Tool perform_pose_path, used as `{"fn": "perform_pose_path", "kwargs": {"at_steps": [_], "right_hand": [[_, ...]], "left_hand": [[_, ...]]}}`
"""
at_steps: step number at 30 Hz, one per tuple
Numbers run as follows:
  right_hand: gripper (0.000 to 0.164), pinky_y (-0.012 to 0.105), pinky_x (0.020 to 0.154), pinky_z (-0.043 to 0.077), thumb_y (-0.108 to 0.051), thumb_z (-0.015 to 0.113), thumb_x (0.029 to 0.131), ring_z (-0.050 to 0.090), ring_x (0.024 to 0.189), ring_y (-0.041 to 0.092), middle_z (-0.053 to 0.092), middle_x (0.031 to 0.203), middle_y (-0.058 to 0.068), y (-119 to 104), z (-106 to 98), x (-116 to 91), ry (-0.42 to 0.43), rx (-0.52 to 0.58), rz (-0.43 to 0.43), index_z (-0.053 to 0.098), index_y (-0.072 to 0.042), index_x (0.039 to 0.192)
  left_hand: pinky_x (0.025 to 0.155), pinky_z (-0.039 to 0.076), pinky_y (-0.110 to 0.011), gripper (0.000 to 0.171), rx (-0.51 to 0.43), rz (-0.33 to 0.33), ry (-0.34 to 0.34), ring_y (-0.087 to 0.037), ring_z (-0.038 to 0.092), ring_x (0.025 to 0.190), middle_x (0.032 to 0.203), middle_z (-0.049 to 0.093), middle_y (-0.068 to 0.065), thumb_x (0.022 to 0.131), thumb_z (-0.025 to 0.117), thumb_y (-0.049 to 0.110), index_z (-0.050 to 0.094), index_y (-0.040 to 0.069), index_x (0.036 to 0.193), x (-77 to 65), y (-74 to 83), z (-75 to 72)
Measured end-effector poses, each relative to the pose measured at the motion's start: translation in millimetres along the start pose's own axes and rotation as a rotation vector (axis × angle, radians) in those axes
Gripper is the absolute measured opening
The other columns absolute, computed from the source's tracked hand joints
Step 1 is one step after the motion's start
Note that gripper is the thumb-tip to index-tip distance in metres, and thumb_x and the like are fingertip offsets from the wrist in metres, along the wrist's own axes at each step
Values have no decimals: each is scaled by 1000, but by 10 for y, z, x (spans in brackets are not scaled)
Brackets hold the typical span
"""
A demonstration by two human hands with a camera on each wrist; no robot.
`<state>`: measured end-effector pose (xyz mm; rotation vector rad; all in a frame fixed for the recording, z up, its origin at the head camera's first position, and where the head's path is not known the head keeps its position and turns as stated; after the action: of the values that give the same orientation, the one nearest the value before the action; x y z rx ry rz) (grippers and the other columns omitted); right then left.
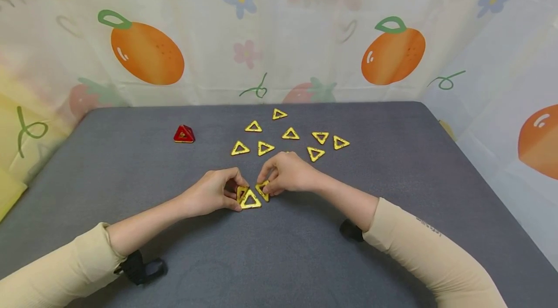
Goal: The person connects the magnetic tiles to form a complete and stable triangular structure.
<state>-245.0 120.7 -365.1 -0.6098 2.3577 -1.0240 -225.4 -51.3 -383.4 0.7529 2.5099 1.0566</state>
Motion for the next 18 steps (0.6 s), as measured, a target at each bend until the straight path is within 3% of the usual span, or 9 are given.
{"fn": "perform_pose_path", "kwargs": {"at_steps": [12,18], "right_hand": [[17,25,65,59,-7,77,84,74,72,8,79,84,5,-68,84,34,22,-60,-35,76,-10,101],[23,21,65,55,-6,79,81,73,80,7,79,90,4,-110,124,24,29,-110,-87,75,-10,103]], "left_hand": [[69,56,-19,38,3,-3,7,-8,67,80,91,71,-7,70,87,3,62,5,99,-8,23,-3],[69,56,-18,38,8,11,16,-9,67,81,92,72,-8,69,87,3,62,5,98,-9,24,-2]]}}
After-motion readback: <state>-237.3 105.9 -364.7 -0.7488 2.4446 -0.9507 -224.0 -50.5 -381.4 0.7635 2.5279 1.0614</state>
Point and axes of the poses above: each hand's wrist, its own x-axis towards the middle knuckle, its own z-axis out of the palm, y = z × x, the point moved 5 cm from there along x, towards the middle knuckle
